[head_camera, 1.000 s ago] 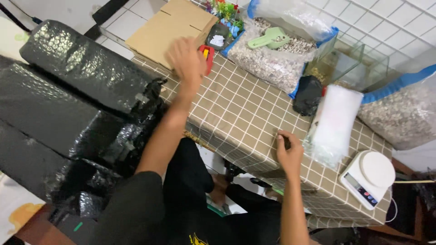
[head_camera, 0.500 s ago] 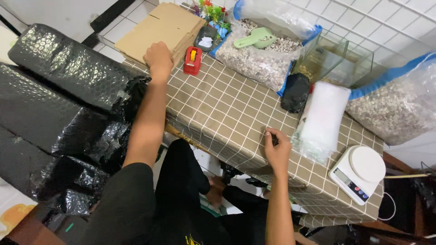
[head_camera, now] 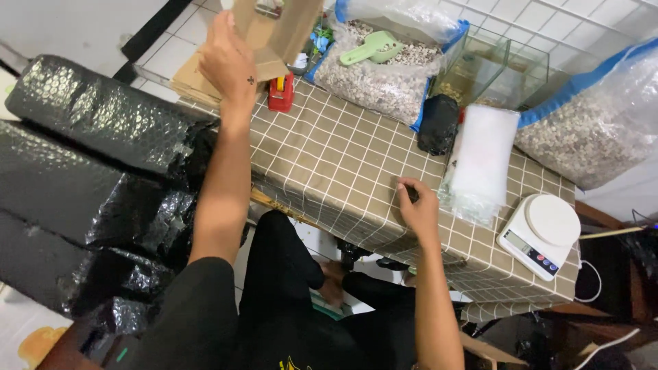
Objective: Weighing substrate into plastic bags and packing them into cardboard boxes with bubble wrap.
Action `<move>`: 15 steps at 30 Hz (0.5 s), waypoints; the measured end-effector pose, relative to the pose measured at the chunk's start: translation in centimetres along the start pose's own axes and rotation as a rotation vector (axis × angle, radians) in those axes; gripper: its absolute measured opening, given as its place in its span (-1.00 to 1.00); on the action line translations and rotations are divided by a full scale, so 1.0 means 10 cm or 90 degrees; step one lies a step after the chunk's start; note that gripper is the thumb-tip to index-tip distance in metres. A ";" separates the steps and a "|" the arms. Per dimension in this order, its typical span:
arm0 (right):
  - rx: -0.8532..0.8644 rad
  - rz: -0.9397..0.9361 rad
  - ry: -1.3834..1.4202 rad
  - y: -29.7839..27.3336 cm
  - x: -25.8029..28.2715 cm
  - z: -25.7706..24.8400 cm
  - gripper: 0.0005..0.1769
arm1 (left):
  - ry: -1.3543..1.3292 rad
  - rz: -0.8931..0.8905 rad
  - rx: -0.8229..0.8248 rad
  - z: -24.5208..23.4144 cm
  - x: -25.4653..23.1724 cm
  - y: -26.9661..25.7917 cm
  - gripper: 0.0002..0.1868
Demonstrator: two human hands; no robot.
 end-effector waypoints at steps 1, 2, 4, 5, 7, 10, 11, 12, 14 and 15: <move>0.052 0.007 0.012 0.03 0.07 -0.05 -0.68 | -0.073 0.019 0.021 -0.14 -0.21 0.07 -0.83; 0.046 0.012 0.011 0.06 0.20 -0.11 -0.68 | -0.078 0.022 0.025 -0.26 -0.36 0.11 -0.83; 0.084 0.020 0.011 0.12 0.43 -0.23 -0.43 | -0.108 0.136 0.124 -0.48 -0.66 0.15 -0.57; 0.079 0.028 0.008 0.09 0.52 -0.30 -0.43 | -0.116 0.138 0.130 -0.55 -0.75 0.14 -0.57; -0.024 -0.080 0.100 0.10 0.74 -0.46 -0.38 | -0.210 0.235 0.313 -0.66 -0.95 0.15 -0.55; -0.163 -0.200 0.157 0.04 0.97 -0.68 -0.21 | -0.356 0.279 0.465 -0.82 -1.24 0.15 -0.61; -0.168 -0.194 0.152 0.00 1.09 -0.74 -0.21 | -0.363 0.281 0.470 -0.85 -1.31 0.11 -0.61; -0.194 -0.252 0.153 -0.03 1.22 -0.80 -0.17 | -0.418 0.277 0.562 -0.87 -1.38 0.09 -0.64; -0.223 -0.307 0.147 -0.06 1.31 -0.81 -0.12 | -0.478 0.274 0.657 -0.84 -1.52 0.02 -0.61; -0.220 -0.332 0.113 -0.07 1.27 -0.77 -0.18 | -0.484 0.290 0.683 -0.80 -1.58 -0.03 -0.65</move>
Point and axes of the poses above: each hand's wrist, its own y-axis towards the middle knuckle, its own z-axis out of the palm, x = y × z, the point moved 1 cm from there along y, towards the middle knuckle, and after that the axes turned 4 degrees about -z, right-handed, at the moved point
